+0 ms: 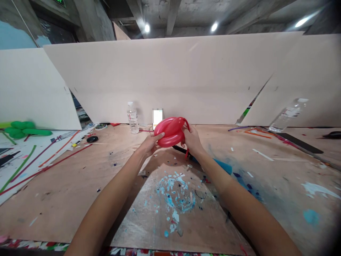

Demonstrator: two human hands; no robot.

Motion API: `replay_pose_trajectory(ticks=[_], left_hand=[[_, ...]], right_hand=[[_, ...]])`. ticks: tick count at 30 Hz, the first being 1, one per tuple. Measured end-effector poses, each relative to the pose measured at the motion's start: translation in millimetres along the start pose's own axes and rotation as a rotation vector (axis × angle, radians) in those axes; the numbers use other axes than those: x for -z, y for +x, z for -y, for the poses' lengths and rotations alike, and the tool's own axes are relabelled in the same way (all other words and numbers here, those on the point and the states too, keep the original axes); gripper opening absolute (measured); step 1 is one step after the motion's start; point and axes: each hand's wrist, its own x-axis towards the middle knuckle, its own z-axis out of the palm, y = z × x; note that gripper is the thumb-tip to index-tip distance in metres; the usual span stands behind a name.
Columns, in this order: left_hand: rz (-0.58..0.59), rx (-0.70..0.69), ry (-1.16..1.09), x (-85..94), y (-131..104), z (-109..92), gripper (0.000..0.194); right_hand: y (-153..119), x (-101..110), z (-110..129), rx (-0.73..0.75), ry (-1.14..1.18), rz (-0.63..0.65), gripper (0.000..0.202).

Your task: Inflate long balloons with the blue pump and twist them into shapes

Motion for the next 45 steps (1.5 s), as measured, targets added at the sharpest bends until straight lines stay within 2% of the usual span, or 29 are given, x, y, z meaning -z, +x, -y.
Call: replay_pose_trajectory(ticks=[4,6,7,11,16,26,30,34,37,41,45], left_hand=[[-0.137,-0.158,0.083,7.5,7.9,3.8,0.041],[-0.178,-0.246,0.129,11.1,10.5,5.6,0.043],[-0.187,-0.277,0.126,12.0,11.4,6.8,0.044],[-0.184,-0.314,-0.025,11.3,15.1,13.1,0.041],[-0.259,-0.348,-0.185,13.0,19.4,14.8,0.037],[0.017,-0.336,-0.285,22.4,16.4,10.9,0.046],[0.066,-0.242,-0.393,22.2,15.2,8.0,0.039],[0.020,-0.146,-0.454,19.3,8.0,3.1,0.041],[0.019,-0.095,-0.458,17.3,3.6,0.0,0.041],[0.017,-0.162,-0.436,13.9,5.9,-1.7,0.035],[-0.157,-0.262,-0.402,10.0,9.8,-3.8,0.033]], right_hand=[[-3.9,5.5,5.1,0.306,-0.363,-0.124,0.050],[-6.6,6.8,9.0,0.423,-0.506,-0.104,0.053],[-7.8,6.6,10.1,0.436,-0.541,-0.079,0.049],[-11.2,0.1,6.9,0.395,-0.506,-0.047,0.042],[-17.5,-12.0,-0.6,0.437,-0.335,-0.047,0.036],[-24.7,-18.4,13.2,0.318,-0.107,0.021,0.036],[-26.7,-17.0,17.1,0.338,-0.194,0.051,0.037],[-26.7,-12.9,19.5,0.362,-0.328,0.091,0.044],[-24.3,-10.5,18.1,0.422,-0.409,0.091,0.039],[-22.5,-11.6,12.4,0.423,-0.401,0.035,0.037],[-24.7,-15.9,11.0,0.309,-0.281,0.059,0.037]])
